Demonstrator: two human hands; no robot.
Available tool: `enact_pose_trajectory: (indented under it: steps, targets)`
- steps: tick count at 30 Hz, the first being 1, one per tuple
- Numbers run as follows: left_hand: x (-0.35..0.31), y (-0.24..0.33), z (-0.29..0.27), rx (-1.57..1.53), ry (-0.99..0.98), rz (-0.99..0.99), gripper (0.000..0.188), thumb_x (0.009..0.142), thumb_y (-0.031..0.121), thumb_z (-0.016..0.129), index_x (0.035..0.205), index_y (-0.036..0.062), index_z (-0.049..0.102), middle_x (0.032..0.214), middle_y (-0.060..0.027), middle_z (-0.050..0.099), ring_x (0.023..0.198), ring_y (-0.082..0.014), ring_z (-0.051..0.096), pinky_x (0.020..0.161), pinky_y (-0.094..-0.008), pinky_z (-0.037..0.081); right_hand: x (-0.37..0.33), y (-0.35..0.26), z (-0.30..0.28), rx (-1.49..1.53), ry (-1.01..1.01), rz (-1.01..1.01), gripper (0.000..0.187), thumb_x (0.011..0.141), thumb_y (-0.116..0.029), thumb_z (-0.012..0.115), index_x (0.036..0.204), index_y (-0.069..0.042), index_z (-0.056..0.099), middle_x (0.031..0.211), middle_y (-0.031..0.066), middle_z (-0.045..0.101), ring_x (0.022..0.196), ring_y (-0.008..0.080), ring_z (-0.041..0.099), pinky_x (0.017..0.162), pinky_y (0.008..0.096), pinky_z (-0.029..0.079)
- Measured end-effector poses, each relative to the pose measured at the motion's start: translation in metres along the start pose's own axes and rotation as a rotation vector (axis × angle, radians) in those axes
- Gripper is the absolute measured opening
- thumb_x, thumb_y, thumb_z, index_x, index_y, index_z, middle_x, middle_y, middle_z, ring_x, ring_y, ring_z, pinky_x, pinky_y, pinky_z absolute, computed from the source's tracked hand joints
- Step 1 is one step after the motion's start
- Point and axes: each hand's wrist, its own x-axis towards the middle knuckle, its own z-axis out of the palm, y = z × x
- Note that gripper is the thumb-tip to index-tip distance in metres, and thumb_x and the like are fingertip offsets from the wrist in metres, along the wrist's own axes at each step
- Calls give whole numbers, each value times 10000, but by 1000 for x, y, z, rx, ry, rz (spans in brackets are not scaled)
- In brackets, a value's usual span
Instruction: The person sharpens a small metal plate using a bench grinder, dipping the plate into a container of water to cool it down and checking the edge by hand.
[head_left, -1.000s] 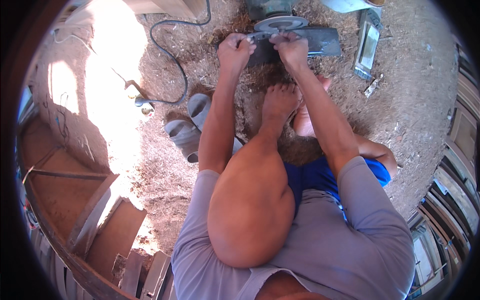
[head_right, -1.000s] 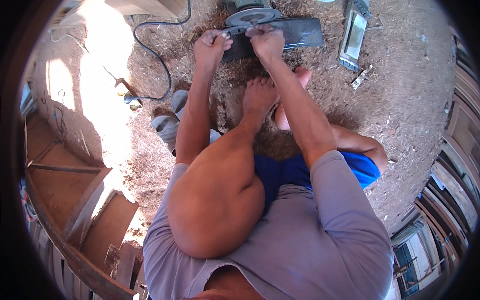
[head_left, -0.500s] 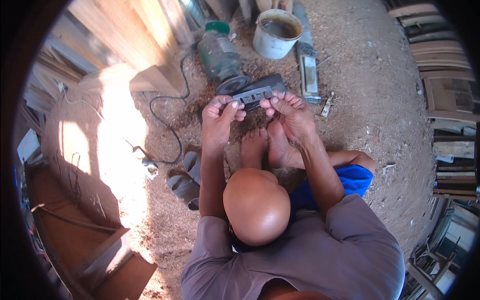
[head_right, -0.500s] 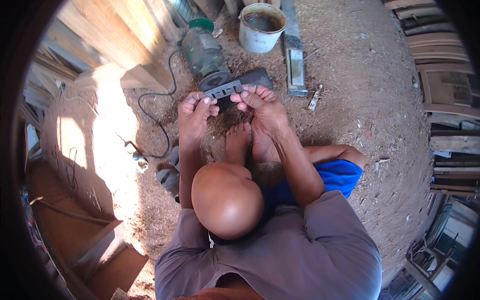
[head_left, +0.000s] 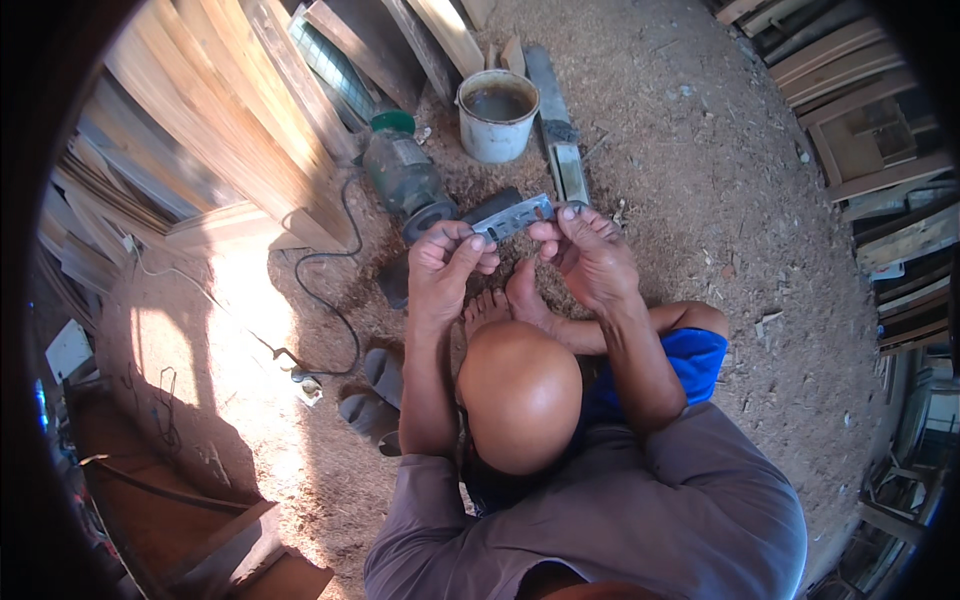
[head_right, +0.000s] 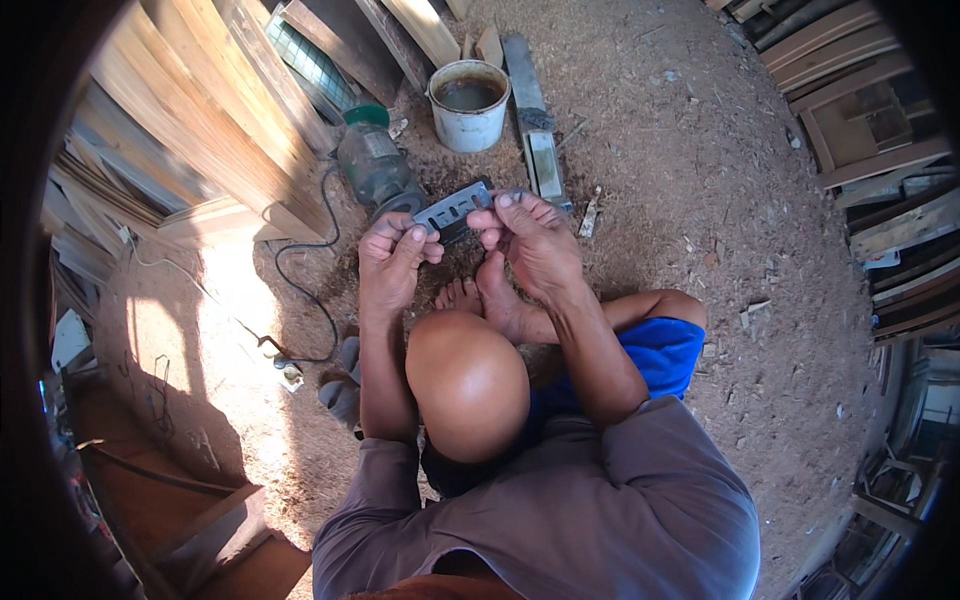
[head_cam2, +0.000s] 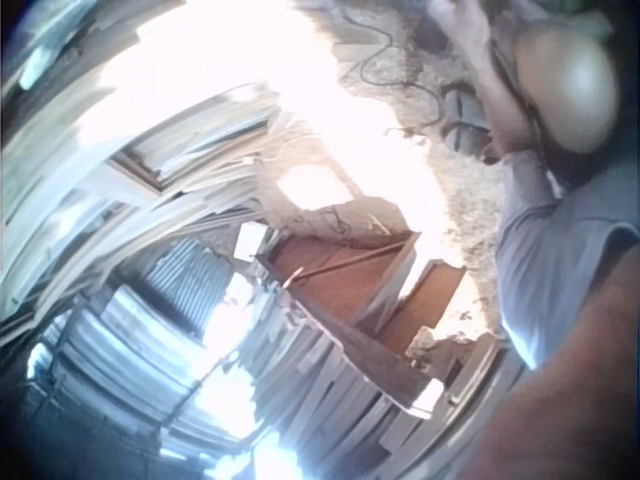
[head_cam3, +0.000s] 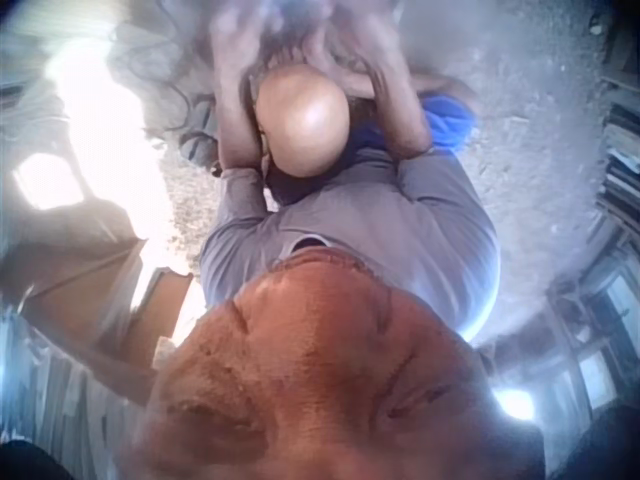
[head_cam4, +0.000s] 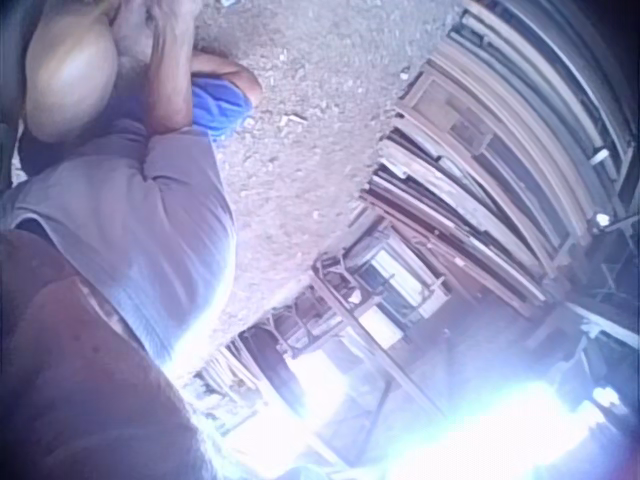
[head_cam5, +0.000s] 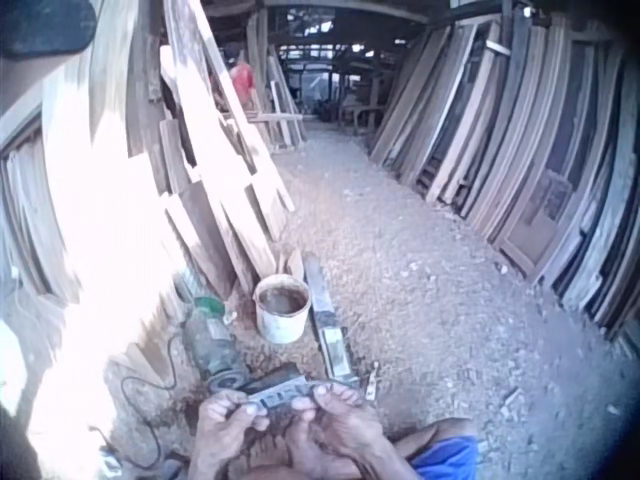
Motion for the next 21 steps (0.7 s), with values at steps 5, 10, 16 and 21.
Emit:
enact_pose_trajectory:
  steps: [5,10,16,21]
  targets:
    - [4,1,8,49,35,31,79,928,56,599,982,-1,589,894,-107,678,737,-120,649,671,-245,542,-11,-3,4,-19,-27,26,143,922,-80,614,1038,-5,650,897,124,707,710,129,650,682,260,536]
    - [13,-1,16,-22,24,13,118,952,41,549,1058,-4,575,975,-135,668,813,-170,668,748,-294,567,-28,5,26,-334,-69,-104,149,879,-13,651,1026,7,654,903,95,695,795,117,649,741,248,532]
    - [15,-6,18,-72,11,-28,118,956,40,538,1062,2,575,979,-133,668,833,-183,670,758,-309,569,-35,10,30,-423,-31,-95,158,859,20,662,1017,8,656,893,61,679,820,102,630,761,245,524]
    - [13,-11,17,-119,-10,-37,109,951,48,552,1045,-1,574,961,-125,668,771,-160,647,680,-282,542,-32,14,30,-218,-14,-107,147,858,34,656,1005,27,645,917,80,670,836,124,633,789,261,527]
